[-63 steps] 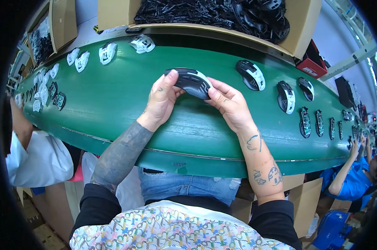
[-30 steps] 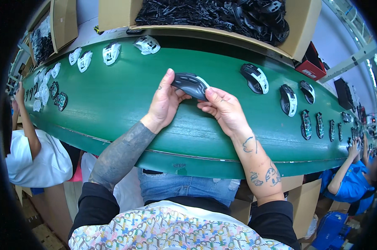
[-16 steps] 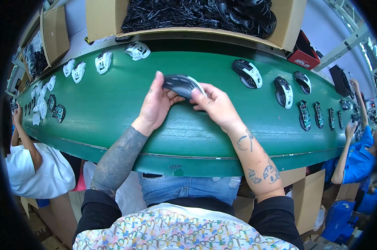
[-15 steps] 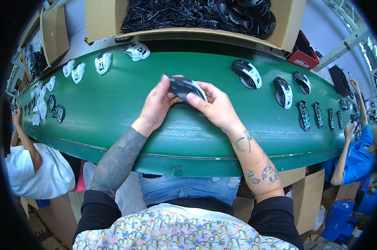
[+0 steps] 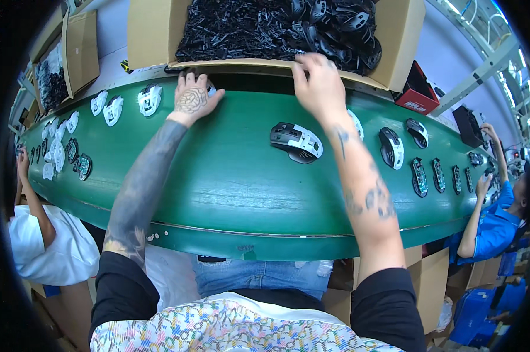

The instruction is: The person assembles small electronic devices on a green workbench. They pick up white plastic casings and black internal components, fit them together by hand, and place the completed units on the table. The process is repeated for multiple units in a repetitive assembly line manner.

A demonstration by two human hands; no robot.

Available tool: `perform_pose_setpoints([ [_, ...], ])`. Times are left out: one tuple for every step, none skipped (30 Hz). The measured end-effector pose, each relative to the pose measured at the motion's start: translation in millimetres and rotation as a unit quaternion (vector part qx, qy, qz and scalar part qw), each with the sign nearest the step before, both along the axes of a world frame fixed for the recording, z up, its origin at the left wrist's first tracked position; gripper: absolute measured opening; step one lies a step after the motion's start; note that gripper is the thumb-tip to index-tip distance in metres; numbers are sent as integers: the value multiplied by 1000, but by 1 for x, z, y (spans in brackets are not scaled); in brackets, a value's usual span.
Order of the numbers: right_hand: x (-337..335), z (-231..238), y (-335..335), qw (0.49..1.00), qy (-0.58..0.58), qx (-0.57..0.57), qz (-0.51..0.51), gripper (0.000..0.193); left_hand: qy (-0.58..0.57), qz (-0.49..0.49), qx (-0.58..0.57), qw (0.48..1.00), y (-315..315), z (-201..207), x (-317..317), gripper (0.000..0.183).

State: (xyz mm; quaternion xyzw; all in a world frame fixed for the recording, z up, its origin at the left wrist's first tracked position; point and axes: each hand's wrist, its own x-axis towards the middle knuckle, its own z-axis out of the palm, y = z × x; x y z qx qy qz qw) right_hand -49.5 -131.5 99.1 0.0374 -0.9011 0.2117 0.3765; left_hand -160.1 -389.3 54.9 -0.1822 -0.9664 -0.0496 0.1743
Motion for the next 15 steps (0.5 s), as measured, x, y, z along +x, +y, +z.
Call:
perform_pose_setpoints([
  [-20,4,12,998,-22,40,-35,41,-31,30,-33,999,6,2,-6,66],
  [-37,4,20,994,-85,44,-58,46,-54,57,-9,997,6,-2,-9,66],
  [-50,8,20,985,-147,48,-79,51,-78,85,16,993,5,-5,-12,66],
  [-56,10,22,972,-208,52,-100,57,-66,48,32,996,4,-9,-12,64],
  [-55,10,26,964,-243,51,-91,60,-53,11,49,997,1,-14,-11,62],
  [-53,13,16,956,-281,48,-69,64,-42,-13,60,997,-11,-21,-7,61],
  [-42,21,7,945,-318,46,-55,68,-20,-84,91,992,-16,-22,7,53],
  [-30,29,-3,939,-337,45,-51,63,-30,-112,102,988,-21,-22,20,49],
  [-25,26,3,955,-281,77,-54,61,-38,-148,116,981,-17,-14,38,46],
  [-22,17,11,968,-222,107,-52,60,-40,-187,142,971,-18,-15,48,45],
  [-20,8,18,976,-163,137,-49,59,-41,-226,167,959,-19,-16,58,46],
  [-20,2,23,985,-108,125,-49,56,-93,-219,201,950,-16,-6,72,47],
  [-21,4,22,985,-119,111,-51,56,-95,-234,220,942,-16,0,81,53],
  [-22,7,21,985,-131,98,-53,56,-119,-219,283,926,-13,7,92,56],
  [-22,10,19,985,-142,83,-56,57,-143,-204,344,905,-10,14,102,58],
])
